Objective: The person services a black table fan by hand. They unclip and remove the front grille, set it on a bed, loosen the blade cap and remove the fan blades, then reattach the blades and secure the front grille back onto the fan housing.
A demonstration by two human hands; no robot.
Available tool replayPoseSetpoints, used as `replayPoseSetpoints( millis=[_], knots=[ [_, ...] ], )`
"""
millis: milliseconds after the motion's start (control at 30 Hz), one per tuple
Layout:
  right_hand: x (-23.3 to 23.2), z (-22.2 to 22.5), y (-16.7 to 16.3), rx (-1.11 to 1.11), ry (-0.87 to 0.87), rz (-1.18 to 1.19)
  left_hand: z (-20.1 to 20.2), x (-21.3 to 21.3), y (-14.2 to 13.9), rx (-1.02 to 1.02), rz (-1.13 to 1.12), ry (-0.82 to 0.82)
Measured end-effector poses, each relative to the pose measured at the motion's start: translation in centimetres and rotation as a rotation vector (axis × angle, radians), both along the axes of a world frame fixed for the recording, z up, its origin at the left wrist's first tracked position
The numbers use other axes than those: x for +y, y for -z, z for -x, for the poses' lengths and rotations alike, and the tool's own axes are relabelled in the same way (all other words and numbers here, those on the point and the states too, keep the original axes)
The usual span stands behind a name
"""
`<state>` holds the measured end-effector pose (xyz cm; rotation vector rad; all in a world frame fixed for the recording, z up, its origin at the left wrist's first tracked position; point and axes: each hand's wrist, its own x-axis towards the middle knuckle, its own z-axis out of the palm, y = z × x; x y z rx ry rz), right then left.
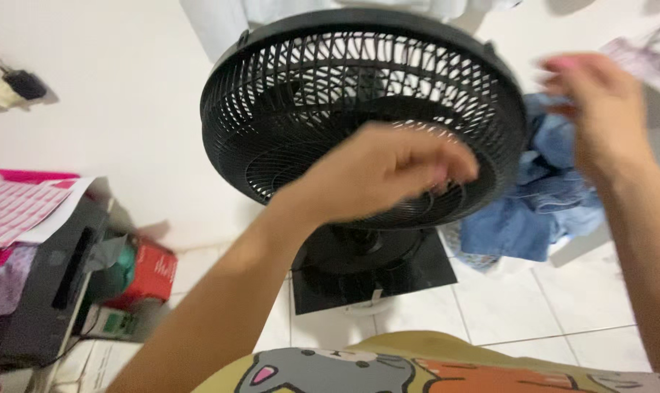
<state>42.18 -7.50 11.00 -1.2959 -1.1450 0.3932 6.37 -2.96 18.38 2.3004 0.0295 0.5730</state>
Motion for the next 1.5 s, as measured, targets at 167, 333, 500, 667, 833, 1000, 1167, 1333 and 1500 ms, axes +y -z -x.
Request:
replayPoseSetpoints(
  millis=[167, 333, 500, 667, 833, 1000, 1167, 1333, 1500],
  knots=[
    [-0.7, 9.5, -6.8, -0.198, -0.094, 0.015, -3.4, 1.7, -4.6, -0.281, -0.645, -0.327],
    [-1.8, 12.2, -8.6, -0.364, 0.073, 0.047, -6.8, 3.3, -5.9, -0.074, -0.890, -0.521],
    [-2.6, 11.3, -9.1, -0.351, 0.110, 0.027, -7.7, 4.2, -5.5, -0.036, -0.931, -0.516],
    [-3.2, 9.0, -10.1, -0.392, -0.051, 0.034, -7.6, 3.5, -6.5, -0.038, -0.901, -0.486],
    [-4.2, 8.2, -10.0, -0.118, -0.303, 0.038, -7.2, 2.3, -7.4, 0.022, -0.861, -0.492],
    [-1.5, 8.8, -10.3, 0.174, -0.376, 0.117, -7.1, 2.6, -7.3, 0.065, -0.837, -0.525],
    [0.2, 8.4, -10.1, 0.220, -0.438, 0.115, -6.9, 3.4, -6.8, 0.094, -0.857, -0.539],
    [0.1, 8.7, -9.3, 0.025, -0.338, 0.032, -7.3, 3.6, -6.3, 0.125, -0.889, -0.563],
    [0.0, 8.9, -8.5, -0.325, -0.219, -0.161, -5.8, 5.5, -6.8, -0.032, -0.631, -0.485]
  ],
)
